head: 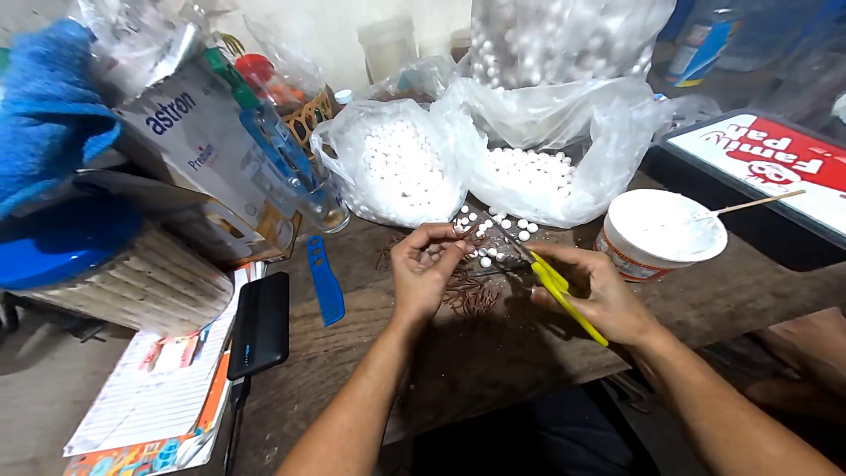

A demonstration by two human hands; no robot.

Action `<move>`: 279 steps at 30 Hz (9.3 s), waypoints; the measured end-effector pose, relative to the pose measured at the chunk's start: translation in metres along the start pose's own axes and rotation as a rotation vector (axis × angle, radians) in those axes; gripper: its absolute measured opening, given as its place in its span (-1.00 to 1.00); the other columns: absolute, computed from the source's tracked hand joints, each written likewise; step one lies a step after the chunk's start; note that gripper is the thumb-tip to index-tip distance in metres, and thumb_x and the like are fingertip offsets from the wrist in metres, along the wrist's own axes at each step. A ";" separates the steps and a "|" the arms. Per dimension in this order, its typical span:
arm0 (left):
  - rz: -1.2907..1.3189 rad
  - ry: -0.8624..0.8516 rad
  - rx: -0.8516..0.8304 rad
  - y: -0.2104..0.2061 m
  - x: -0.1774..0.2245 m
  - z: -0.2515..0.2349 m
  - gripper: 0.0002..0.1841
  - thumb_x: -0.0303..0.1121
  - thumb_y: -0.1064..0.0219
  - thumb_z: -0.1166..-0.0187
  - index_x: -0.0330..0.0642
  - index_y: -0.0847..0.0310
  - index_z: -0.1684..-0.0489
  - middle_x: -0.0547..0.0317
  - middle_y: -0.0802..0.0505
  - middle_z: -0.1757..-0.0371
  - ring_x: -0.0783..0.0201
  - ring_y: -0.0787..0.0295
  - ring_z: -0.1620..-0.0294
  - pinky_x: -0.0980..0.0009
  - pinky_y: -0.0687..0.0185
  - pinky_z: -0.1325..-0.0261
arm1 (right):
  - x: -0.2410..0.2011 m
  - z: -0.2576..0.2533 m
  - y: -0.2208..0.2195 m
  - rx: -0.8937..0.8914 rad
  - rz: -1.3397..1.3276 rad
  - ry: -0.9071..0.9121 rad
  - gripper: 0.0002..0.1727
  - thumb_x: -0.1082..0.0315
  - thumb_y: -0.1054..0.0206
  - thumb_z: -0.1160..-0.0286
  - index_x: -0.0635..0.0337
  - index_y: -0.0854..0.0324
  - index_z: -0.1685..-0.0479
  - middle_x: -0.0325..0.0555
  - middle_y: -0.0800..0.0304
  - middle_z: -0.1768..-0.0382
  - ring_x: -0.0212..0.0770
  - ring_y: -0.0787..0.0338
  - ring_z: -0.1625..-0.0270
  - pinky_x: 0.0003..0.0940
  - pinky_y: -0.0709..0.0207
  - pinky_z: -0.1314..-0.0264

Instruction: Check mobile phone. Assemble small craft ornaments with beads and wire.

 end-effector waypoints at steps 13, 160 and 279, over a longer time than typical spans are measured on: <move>-0.034 0.008 -0.041 -0.006 0.001 0.002 -0.70 -0.85 -0.32 -0.28 -0.24 -0.74 0.25 0.34 -0.87 0.22 0.51 -0.84 0.31 0.53 -0.84 0.13 | -0.001 0.001 -0.005 -0.044 0.016 -0.014 -0.45 0.19 -0.51 -0.28 0.34 -0.67 -0.24 -0.45 -0.78 0.22 -0.79 -0.66 0.27 -0.85 -0.56 0.18; -0.259 -0.359 -0.173 -0.087 0.011 0.018 -0.90 -0.62 -0.41 -0.36 -0.43 -0.83 0.28 0.18 -0.85 0.34 0.63 -0.72 0.36 0.71 -0.66 0.25 | -0.007 0.059 0.139 0.644 -0.409 -0.040 -0.49 0.38 0.18 -0.85 0.02 -0.76 0.29 -0.40 -0.85 0.48 -0.53 -0.79 0.46 -0.64 -0.71 0.32; -0.410 -0.228 0.040 0.000 0.008 -0.005 -0.89 -0.64 -0.41 -0.46 -0.41 -0.81 0.17 0.18 -0.72 0.35 0.65 -0.59 0.43 0.79 -0.51 0.36 | 0.014 -0.110 -0.030 -0.188 -0.570 -0.154 -0.64 0.78 -0.20 -0.32 0.22 -0.85 0.22 -0.24 -0.93 0.24 -0.46 -0.85 0.29 -0.55 -0.77 0.15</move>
Point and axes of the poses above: each hand's wrist, its own z-axis away from the middle knuckle, its own y-axis out of the back of the hand, x = y × z, the point moved 10 cm from there along -z, towards the middle knuckle
